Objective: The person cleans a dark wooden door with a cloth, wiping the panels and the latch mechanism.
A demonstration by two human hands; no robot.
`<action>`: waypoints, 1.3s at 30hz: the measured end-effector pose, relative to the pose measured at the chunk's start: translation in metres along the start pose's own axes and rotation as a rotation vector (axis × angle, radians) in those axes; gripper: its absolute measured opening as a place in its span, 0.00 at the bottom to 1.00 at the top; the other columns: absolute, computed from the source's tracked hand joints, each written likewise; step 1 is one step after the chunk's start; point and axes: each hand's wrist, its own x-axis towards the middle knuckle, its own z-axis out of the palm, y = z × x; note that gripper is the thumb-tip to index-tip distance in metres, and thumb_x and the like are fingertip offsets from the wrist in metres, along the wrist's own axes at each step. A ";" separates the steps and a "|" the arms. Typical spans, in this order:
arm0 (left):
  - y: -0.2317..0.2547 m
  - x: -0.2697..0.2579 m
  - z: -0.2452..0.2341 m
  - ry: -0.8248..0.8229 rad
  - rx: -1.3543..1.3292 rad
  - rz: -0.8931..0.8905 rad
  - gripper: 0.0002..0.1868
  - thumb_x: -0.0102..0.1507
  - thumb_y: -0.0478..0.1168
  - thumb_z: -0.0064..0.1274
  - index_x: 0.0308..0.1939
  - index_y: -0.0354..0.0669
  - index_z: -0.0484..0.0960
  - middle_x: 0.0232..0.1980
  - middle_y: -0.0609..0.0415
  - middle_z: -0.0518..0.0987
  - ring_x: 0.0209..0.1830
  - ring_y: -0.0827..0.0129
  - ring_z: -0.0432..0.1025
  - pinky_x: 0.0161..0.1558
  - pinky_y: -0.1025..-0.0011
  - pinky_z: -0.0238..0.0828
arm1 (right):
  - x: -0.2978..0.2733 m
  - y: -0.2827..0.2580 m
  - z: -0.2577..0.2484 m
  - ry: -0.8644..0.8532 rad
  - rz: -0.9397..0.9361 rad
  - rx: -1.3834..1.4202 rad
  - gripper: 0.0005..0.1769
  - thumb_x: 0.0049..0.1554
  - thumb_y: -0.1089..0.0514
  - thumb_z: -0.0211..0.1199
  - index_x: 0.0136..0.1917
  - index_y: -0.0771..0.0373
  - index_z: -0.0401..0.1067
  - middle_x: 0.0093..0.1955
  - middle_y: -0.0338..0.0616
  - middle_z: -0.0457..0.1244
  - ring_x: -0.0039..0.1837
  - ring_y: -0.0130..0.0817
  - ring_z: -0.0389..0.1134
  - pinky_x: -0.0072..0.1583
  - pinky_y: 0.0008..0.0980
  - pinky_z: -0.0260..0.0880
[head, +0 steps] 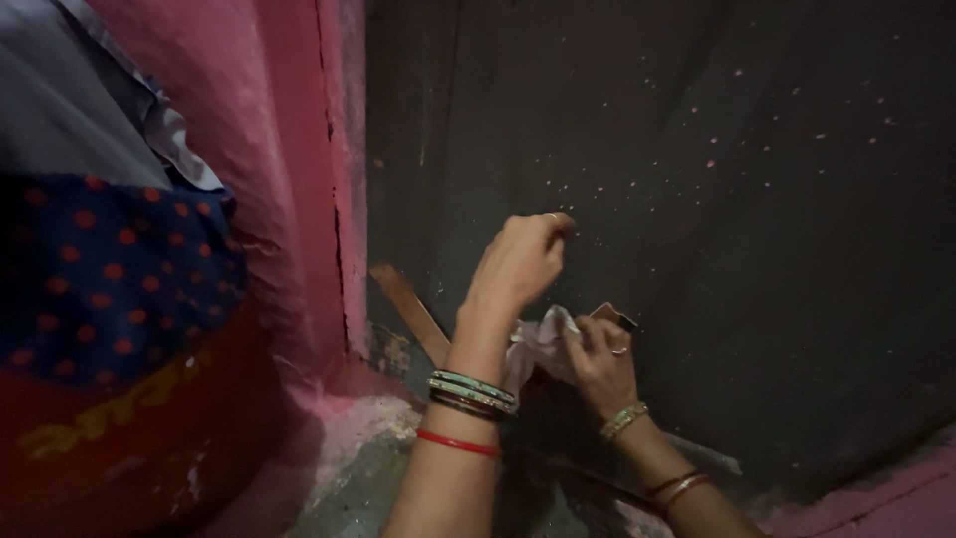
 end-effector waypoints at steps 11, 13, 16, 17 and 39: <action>-0.008 -0.004 0.000 -0.013 0.024 -0.009 0.19 0.62 0.35 0.45 0.55 0.45 0.85 0.48 0.39 0.83 0.50 0.48 0.79 0.55 0.56 0.74 | -0.031 -0.047 0.030 -0.447 0.100 0.424 0.17 0.54 0.58 0.60 0.56 0.63 0.76 0.59 0.54 0.65 0.55 0.50 0.67 0.56 0.44 0.71; -0.007 -0.004 -0.001 -0.020 0.013 -0.042 0.20 0.61 0.35 0.45 0.55 0.45 0.84 0.47 0.40 0.84 0.49 0.48 0.79 0.55 0.56 0.74 | 0.009 -0.037 0.009 -0.302 0.124 0.269 0.13 0.52 0.62 0.62 0.52 0.66 0.75 0.57 0.55 0.65 0.55 0.50 0.67 0.54 0.42 0.73; -0.010 -0.005 0.000 0.036 0.020 0.042 0.20 0.60 0.35 0.46 0.54 0.44 0.84 0.49 0.39 0.82 0.52 0.46 0.77 0.55 0.55 0.73 | 0.073 -0.008 -0.046 0.151 0.047 0.108 0.09 0.50 0.68 0.64 0.46 0.69 0.76 0.56 0.55 0.67 0.60 0.51 0.65 0.54 0.43 0.72; -0.012 -0.005 0.000 0.033 0.022 0.015 0.19 0.61 0.35 0.46 0.54 0.44 0.85 0.49 0.39 0.82 0.52 0.46 0.77 0.56 0.55 0.73 | 0.097 0.001 -0.055 0.202 0.094 0.035 0.10 0.56 0.65 0.66 0.52 0.67 0.76 0.59 0.55 0.65 0.62 0.51 0.63 0.55 0.43 0.71; -0.063 -0.012 -0.036 0.176 0.055 -0.209 0.18 0.64 0.39 0.46 0.54 0.47 0.85 0.52 0.40 0.82 0.54 0.45 0.76 0.57 0.54 0.72 | 0.131 -0.043 0.016 0.163 0.142 -0.022 0.14 0.61 0.62 0.59 0.61 0.63 0.73 0.63 0.57 0.64 0.66 0.53 0.63 0.66 0.48 0.63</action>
